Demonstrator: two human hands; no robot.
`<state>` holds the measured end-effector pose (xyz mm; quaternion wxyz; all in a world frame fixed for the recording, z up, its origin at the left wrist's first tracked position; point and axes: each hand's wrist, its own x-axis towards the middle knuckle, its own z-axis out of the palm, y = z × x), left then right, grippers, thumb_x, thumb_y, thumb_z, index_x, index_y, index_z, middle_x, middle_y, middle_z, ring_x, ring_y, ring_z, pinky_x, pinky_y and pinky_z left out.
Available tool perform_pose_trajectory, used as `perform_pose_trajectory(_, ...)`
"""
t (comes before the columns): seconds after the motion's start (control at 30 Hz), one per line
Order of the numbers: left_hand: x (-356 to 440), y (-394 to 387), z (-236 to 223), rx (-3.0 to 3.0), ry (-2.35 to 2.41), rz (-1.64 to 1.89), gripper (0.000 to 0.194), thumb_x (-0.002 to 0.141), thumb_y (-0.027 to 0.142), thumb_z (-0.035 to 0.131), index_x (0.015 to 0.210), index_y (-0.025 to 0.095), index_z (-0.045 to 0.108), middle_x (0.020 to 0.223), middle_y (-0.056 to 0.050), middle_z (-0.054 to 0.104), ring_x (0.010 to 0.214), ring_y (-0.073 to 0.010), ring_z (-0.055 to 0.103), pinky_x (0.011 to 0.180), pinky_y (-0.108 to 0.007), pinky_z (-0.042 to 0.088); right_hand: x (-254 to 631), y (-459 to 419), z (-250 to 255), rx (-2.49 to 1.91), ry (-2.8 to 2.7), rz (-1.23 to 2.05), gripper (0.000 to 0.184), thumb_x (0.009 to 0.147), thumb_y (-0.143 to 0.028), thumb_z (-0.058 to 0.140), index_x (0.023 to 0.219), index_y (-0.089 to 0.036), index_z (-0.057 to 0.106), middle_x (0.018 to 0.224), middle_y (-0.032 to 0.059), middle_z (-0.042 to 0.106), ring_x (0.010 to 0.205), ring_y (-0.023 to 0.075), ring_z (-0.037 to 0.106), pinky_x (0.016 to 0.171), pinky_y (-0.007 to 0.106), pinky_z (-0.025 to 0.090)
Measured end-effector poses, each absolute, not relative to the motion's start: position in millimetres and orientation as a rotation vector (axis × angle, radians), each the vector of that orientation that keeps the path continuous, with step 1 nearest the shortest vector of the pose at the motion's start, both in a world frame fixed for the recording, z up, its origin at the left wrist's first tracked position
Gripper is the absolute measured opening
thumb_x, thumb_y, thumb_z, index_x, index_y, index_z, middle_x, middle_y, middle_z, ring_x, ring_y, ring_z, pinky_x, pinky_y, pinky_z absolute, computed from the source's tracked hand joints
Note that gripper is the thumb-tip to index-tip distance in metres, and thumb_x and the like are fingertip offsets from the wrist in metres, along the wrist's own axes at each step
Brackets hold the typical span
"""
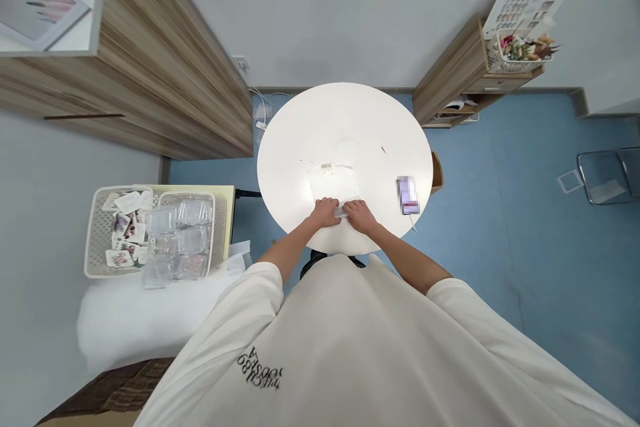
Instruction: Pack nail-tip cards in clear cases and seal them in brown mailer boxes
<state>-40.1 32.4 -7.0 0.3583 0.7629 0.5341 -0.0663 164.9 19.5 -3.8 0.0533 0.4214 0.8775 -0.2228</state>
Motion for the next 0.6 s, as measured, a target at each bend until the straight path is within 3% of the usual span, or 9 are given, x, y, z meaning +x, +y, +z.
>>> perform_pose_trajectory(0.2, -49.2, 27.8, -0.2, 1.89, 1.365, -0.043, 0.037, 0.09, 0.039, 0.056, 0.123, 0.023, 0.057, 0.133, -0.009, 0.058, 0.113, -0.0255, 0.062, 0.097, -0.037, 0.048, 160.3, 32.6, 10.5, 1.284, 2.6, -0.814, 0.035, 0.098, -0.013, 0.044, 0.127, -0.022, 0.062, 0.128, 0.0106, 0.067, 0.118, 0.0272, 0.056, 0.105, 0.04, 0.032)
perform_pose_trajectory(0.3, -52.3, 31.6, 3.0, 1.869, 1.416, -0.029, 0.032, 0.097, 0.038, 0.047, 0.124, 0.023, 0.055, 0.125, -0.009, 0.062, 0.104, -0.024, 0.066, 0.09, -0.036, 0.051, 153.6, 47.1, 15.5, 1.325, 2.542, -0.855, 0.035, 0.099, -0.016, 0.043, 0.129, -0.022, 0.061, 0.123, 0.0109, 0.069, 0.116, 0.0273, 0.057, 0.106, 0.04, 0.031)
perform_pose_trajectory(0.43, -51.3, 45.8, 1.6, 1.96, 1.48, -0.047, 0.029, 0.103, 0.035, 0.038, 0.12, 0.022, 0.057, 0.113, -0.007, 0.068, 0.108, -0.0244, 0.065, 0.108, -0.042, 0.04, 142.3, 68.9, 13.8, 1.372, 2.486, -0.866, 0.034, 0.101, -0.019, 0.041, 0.129, -0.02, 0.061, 0.12, 0.0131, 0.068, 0.113, 0.0289, 0.056, 0.102, 0.042, 0.035)
perform_pose_trajectory(0.6, -47.2, 61.1, -7.4, 2.018, 1.542, -0.119, 0.033, 0.103, 0.027, 0.033, 0.123, 0.02, 0.057, 0.124, -0.012, 0.065, 0.119, -0.0257, 0.059, 0.115, -0.047, 0.031, 130.9, 91.5, 2.9, 1.433, 2.417, -0.866, 0.034, 0.1, -0.02, 0.04, 0.128, -0.018, 0.06, 0.135, 0.016, 0.058, 0.123, 0.0329, 0.049, 0.104, 0.047, 0.035)
